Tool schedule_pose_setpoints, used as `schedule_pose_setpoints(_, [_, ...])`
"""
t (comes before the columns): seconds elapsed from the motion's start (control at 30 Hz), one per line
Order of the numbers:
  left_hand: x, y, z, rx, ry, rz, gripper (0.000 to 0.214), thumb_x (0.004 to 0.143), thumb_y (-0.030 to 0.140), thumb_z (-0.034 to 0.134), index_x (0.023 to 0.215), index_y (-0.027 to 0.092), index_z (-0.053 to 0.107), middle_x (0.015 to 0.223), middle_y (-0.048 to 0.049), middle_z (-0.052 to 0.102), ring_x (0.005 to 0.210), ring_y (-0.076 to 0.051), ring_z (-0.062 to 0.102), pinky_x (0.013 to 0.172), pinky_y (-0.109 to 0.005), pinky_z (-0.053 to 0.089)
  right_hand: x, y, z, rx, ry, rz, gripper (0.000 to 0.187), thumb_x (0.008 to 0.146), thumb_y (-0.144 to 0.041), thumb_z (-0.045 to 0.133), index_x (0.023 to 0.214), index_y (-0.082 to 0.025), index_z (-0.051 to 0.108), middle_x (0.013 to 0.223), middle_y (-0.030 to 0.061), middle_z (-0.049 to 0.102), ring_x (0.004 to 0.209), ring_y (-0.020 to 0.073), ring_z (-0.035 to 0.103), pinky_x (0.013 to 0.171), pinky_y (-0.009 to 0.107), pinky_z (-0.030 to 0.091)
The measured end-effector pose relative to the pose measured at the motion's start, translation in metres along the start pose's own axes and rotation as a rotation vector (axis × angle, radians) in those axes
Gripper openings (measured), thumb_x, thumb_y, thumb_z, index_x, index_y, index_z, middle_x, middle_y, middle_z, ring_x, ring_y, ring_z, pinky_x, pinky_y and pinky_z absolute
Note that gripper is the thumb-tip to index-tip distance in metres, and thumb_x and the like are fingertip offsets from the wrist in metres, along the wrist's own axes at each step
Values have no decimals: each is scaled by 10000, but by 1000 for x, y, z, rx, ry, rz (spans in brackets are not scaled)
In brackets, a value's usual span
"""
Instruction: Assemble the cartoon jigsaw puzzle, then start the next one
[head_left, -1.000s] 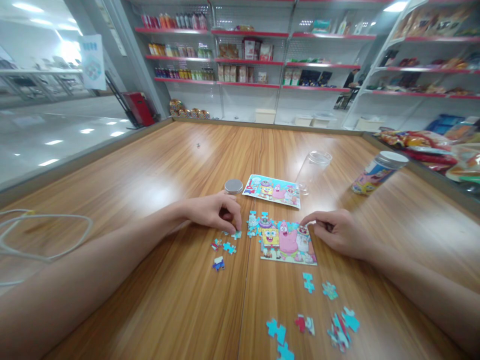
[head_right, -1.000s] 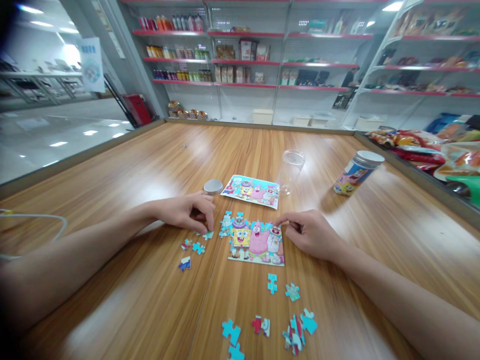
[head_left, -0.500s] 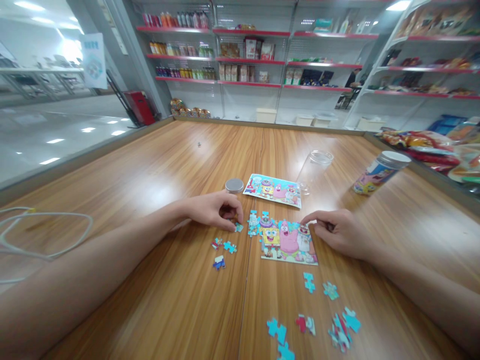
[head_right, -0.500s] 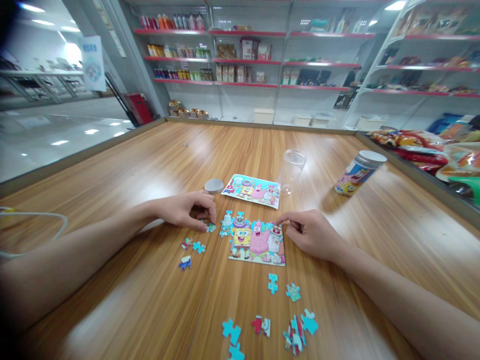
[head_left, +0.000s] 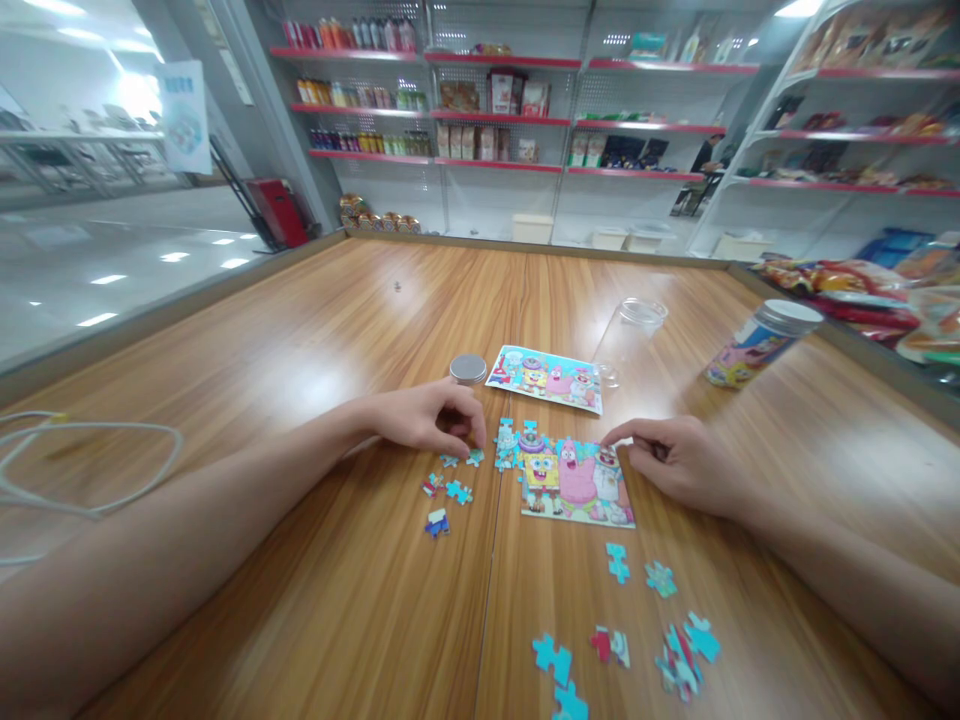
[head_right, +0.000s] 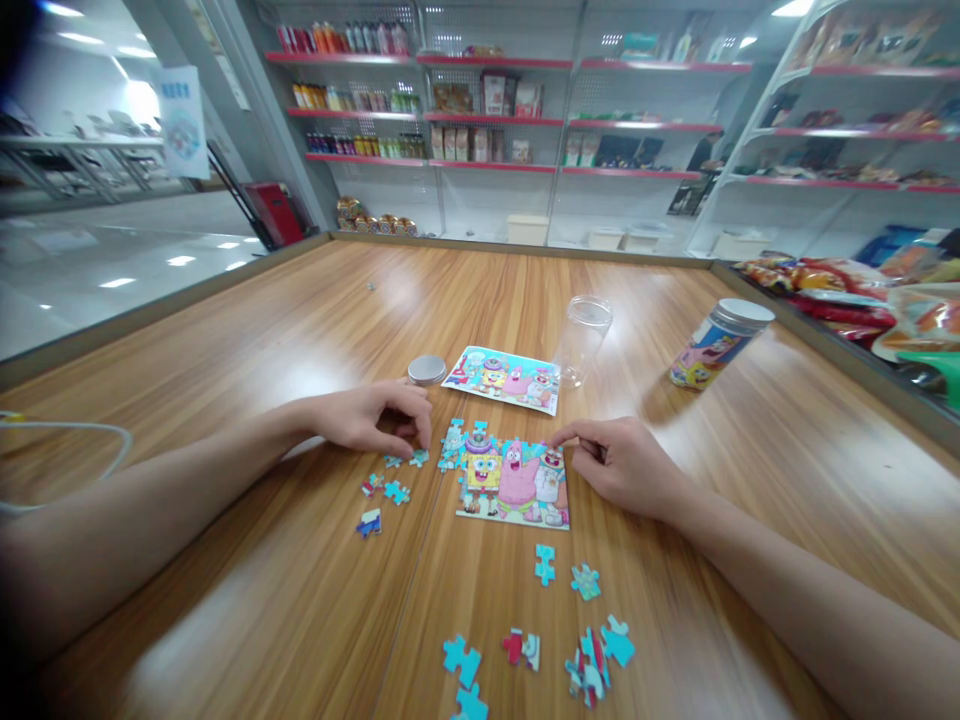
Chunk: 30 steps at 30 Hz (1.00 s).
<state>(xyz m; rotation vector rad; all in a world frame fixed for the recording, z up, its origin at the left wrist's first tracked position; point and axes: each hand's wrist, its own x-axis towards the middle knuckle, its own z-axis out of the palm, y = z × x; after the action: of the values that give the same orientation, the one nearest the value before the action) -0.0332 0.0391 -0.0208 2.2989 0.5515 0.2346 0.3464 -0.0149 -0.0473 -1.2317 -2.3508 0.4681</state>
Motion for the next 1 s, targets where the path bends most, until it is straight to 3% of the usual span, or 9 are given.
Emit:
schedule_pose_setpoints(0.33, [2, -2, 7, 19, 49, -49, 219, 869, 346, 708, 863, 128, 707, 685, 1, 585, 610, -102, 511, 559, -201, 402, 0, 1, 0, 21, -10, 42, 291, 856, -173, 538, 1029, -211, 769, 523, -65, 403, 448, 79, 361, 456, 230, 259])
schedule_pose_setpoints(0.6, [7, -5, 18, 143, 290, -101, 205, 919, 337, 611, 888, 136, 638, 651, 33, 534, 570, -90, 456, 546, -197, 343, 0, 0, 1, 7, -2, 35, 280, 872, -191, 534, 1024, -202, 769, 516, -65, 401, 439, 79, 353, 454, 233, 254])
schedule_pose_setpoints(1.0, [6, -2, 16, 233, 296, -59, 233, 888, 354, 660, 962, 133, 673, 607, 57, 480, 532, -87, 445, 544, -200, 340, 0, 1, 0, -6, -10, 41, 279, 867, -184, 540, 1019, -215, 772, 515, -67, 419, 441, 77, 364, 460, 228, 265])
